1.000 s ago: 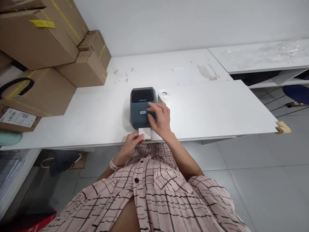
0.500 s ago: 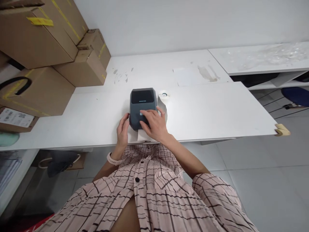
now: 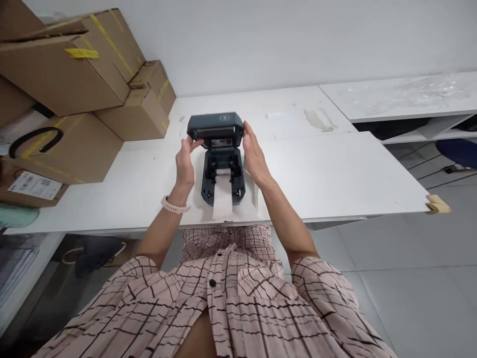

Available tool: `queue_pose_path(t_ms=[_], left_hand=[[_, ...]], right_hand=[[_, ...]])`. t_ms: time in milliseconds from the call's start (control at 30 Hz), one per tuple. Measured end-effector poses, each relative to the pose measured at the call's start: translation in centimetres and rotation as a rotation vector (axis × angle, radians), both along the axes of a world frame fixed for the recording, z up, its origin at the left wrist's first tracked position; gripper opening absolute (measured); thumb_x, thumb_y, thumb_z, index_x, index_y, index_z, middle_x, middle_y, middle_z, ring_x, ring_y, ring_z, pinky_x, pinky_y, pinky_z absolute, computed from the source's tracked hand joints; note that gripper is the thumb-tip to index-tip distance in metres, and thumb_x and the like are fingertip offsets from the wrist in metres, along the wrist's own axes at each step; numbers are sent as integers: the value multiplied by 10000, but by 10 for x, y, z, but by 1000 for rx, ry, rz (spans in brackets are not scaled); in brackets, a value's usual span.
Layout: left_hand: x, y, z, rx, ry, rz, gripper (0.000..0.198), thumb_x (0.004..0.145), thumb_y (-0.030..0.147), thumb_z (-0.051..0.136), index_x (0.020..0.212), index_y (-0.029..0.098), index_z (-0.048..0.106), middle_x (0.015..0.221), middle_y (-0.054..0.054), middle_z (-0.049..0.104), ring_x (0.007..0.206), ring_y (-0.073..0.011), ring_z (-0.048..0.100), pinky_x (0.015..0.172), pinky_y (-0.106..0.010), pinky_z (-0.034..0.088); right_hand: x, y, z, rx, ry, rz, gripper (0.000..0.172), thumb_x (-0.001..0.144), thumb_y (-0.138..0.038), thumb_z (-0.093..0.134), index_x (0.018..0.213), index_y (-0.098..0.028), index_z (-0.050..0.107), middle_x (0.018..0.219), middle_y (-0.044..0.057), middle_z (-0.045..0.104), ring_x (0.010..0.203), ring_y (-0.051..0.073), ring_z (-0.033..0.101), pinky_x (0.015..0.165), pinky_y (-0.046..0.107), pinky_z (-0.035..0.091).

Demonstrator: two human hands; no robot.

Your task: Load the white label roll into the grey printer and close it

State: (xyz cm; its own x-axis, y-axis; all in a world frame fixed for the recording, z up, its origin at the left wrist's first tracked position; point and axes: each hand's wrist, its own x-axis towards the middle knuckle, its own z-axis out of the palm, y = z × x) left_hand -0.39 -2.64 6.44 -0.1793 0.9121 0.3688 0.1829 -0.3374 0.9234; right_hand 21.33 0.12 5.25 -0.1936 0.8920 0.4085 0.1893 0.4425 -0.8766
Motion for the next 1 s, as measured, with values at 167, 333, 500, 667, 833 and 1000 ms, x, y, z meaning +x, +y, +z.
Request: queue_pose_path(t_ms=[167,333,500,667,833,1000], left_hand=[[-10,66,0,50,95,-32,702,1014,554,507,1642,286,339,1329,-82,718,1362,-242,572,1189,-379,355],[-19,97,-15,31,228,-3,770,987,335,572,1674,270,230,1290,-95,720,1283,-224,572,1154,-380,370],[-28,116,-9,-20,376,16,883,874,159,641,1666,243,262,1181,-78,738,1246,-244,556,1164,-395,350],[-28,83,-25,-115,393,74,883,805,191,699,1625,233,376,1371,-108,679,1357,-298,529,1199,-448,333],[-23,27,-70,-415,244,-7,963,706,235,780,1598,210,418,1434,-131,660,1364,-335,576,1125,-427,435],[-17,19,-85,-400,110,-49,753,674,154,708,1419,207,610,1211,-83,756,1152,-290,681,990,-395,545]], right_hand=[[-9,52,9,117,-39,-55,799,962,-826,296,1641,-409,231,1692,0,380,1567,320,356,1262,574,337],[-21,37,3,253,-244,-228,441,1039,-437,414,1387,-239,597,1374,102,687,1251,281,652,1101,452,501],[-42,31,5,243,-1023,123,360,927,-104,471,1131,-119,767,1083,136,805,1076,273,730,1195,432,351],[-68,43,10,170,-1501,366,375,907,-138,572,1237,-116,748,1180,183,778,1165,309,704,1194,453,286],[-79,53,10,70,-1581,507,403,872,-144,630,1260,-128,739,1243,191,751,1164,351,688,999,407,456],[-83,62,9,11,-1605,564,428,792,-108,677,1211,-143,753,1205,172,756,1117,353,693,931,393,471]])
